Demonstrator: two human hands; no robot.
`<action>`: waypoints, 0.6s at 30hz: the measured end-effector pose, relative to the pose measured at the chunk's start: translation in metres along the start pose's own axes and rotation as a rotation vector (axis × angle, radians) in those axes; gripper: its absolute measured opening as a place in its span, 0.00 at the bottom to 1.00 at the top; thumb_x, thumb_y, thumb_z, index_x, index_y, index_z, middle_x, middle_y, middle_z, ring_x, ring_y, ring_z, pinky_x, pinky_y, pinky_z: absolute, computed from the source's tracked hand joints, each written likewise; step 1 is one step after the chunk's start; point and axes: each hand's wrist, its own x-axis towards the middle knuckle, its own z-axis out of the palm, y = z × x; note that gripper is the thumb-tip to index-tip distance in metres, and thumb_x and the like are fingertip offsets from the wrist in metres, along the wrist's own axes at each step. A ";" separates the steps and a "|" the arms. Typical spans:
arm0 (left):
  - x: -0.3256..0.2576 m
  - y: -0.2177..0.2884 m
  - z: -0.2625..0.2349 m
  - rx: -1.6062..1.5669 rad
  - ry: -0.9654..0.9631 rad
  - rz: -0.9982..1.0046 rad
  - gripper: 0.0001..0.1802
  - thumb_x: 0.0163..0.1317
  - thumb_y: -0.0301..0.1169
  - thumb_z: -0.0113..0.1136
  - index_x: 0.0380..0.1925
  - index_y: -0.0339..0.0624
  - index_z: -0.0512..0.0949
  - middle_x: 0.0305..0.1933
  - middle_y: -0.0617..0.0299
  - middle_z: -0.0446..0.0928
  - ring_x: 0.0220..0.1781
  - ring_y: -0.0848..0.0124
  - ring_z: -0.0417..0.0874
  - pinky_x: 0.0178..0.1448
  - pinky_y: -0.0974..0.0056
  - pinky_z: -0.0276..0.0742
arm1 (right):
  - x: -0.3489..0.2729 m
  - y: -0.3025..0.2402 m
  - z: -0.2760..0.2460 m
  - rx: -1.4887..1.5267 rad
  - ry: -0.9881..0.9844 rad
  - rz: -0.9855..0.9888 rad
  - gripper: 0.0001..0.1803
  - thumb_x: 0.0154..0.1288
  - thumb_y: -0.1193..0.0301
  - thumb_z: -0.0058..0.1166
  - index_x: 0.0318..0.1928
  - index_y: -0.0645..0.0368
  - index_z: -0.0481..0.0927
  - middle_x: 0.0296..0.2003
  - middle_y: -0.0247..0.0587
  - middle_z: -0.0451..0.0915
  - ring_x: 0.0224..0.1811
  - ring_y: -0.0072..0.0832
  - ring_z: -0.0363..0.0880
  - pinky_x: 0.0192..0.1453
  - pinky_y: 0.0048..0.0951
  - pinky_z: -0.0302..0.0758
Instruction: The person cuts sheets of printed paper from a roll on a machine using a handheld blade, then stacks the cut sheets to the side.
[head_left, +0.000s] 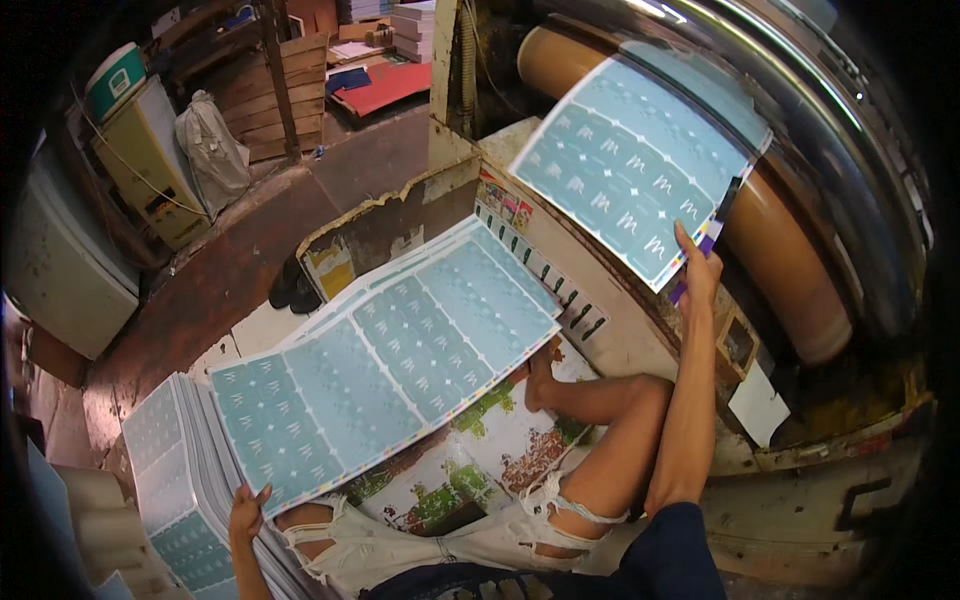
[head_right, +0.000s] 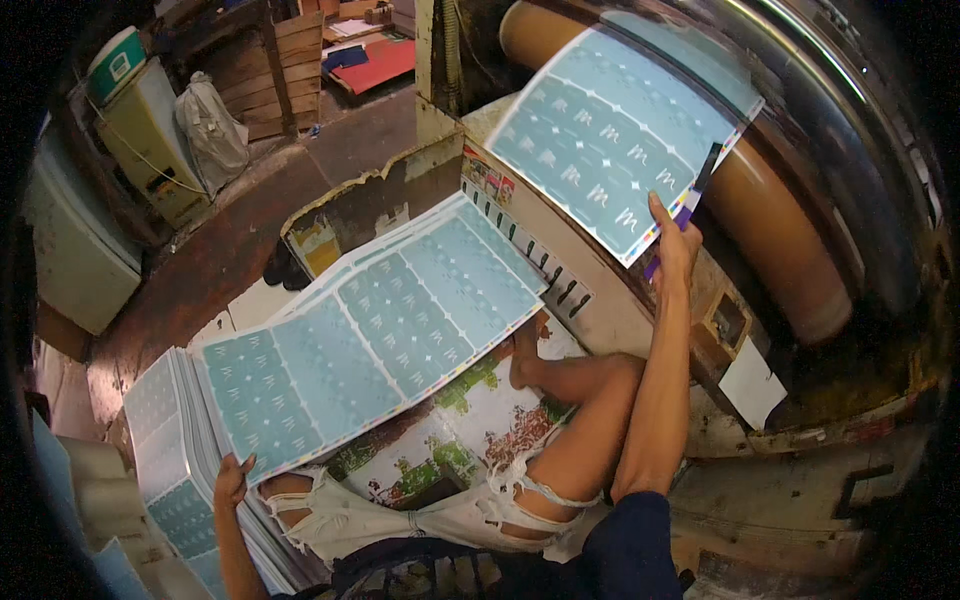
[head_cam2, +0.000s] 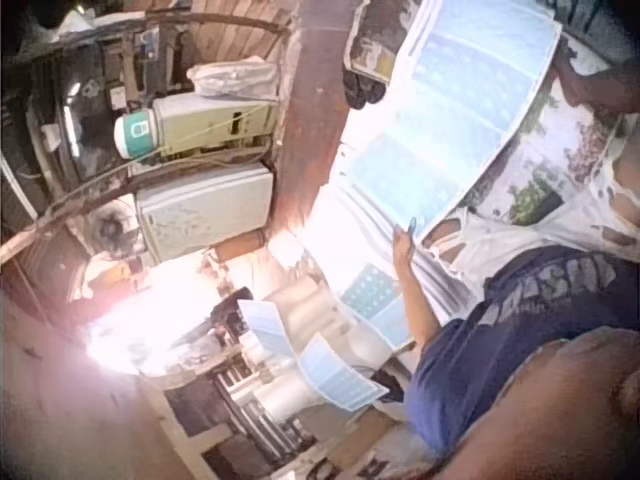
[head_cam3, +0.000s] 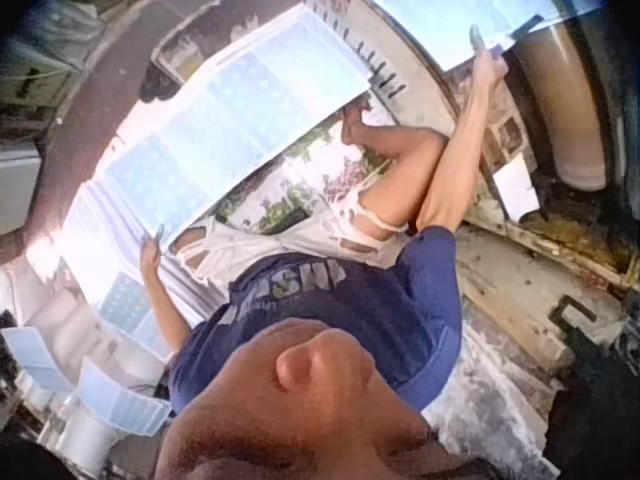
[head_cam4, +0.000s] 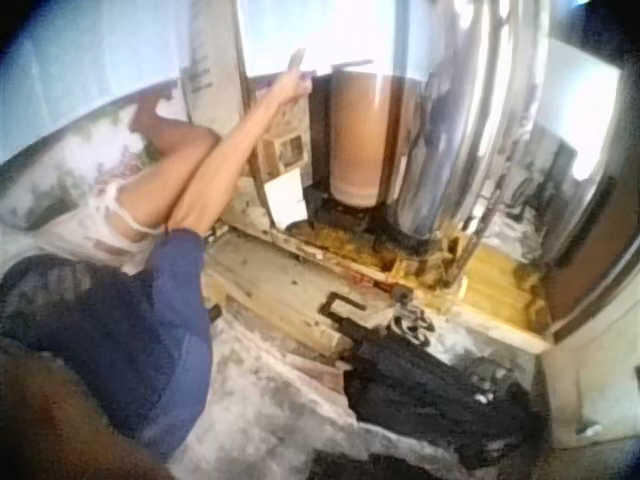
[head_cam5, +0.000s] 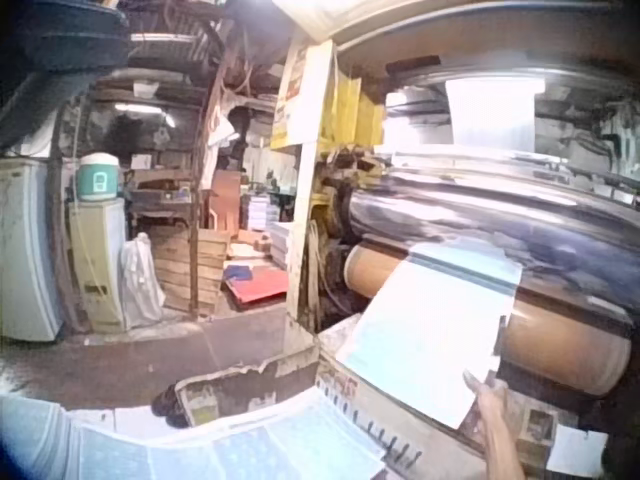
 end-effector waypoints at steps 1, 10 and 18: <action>0.018 -0.002 0.022 0.000 0.045 -0.027 0.19 0.61 0.28 0.64 0.53 0.40 0.76 0.41 0.65 0.80 0.30 0.78 0.78 0.26 0.74 0.72 | -0.005 -0.010 0.001 -0.009 -0.016 -0.018 0.21 0.53 0.66 0.71 0.43 0.65 0.80 0.32 0.35 0.81 0.28 0.20 0.79 0.31 0.22 0.75; 0.090 0.007 0.125 -0.013 0.008 0.172 0.39 0.52 0.26 0.70 0.62 0.34 0.59 0.54 0.47 0.69 0.48 0.64 0.79 0.48 0.63 0.78 | -0.054 -0.048 0.008 0.032 -0.087 -0.015 0.19 0.56 0.69 0.69 0.43 0.70 0.82 0.38 0.41 0.83 0.35 0.24 0.80 0.43 0.23 0.75; 0.051 0.032 0.181 0.823 0.314 0.077 0.68 0.39 0.31 0.80 0.70 0.40 0.35 0.68 0.31 0.46 0.50 0.56 0.79 0.51 0.61 0.79 | -0.092 -0.069 0.010 -0.016 -0.129 0.005 0.18 0.56 0.68 0.69 0.41 0.69 0.83 0.37 0.41 0.84 0.35 0.23 0.79 0.41 0.25 0.75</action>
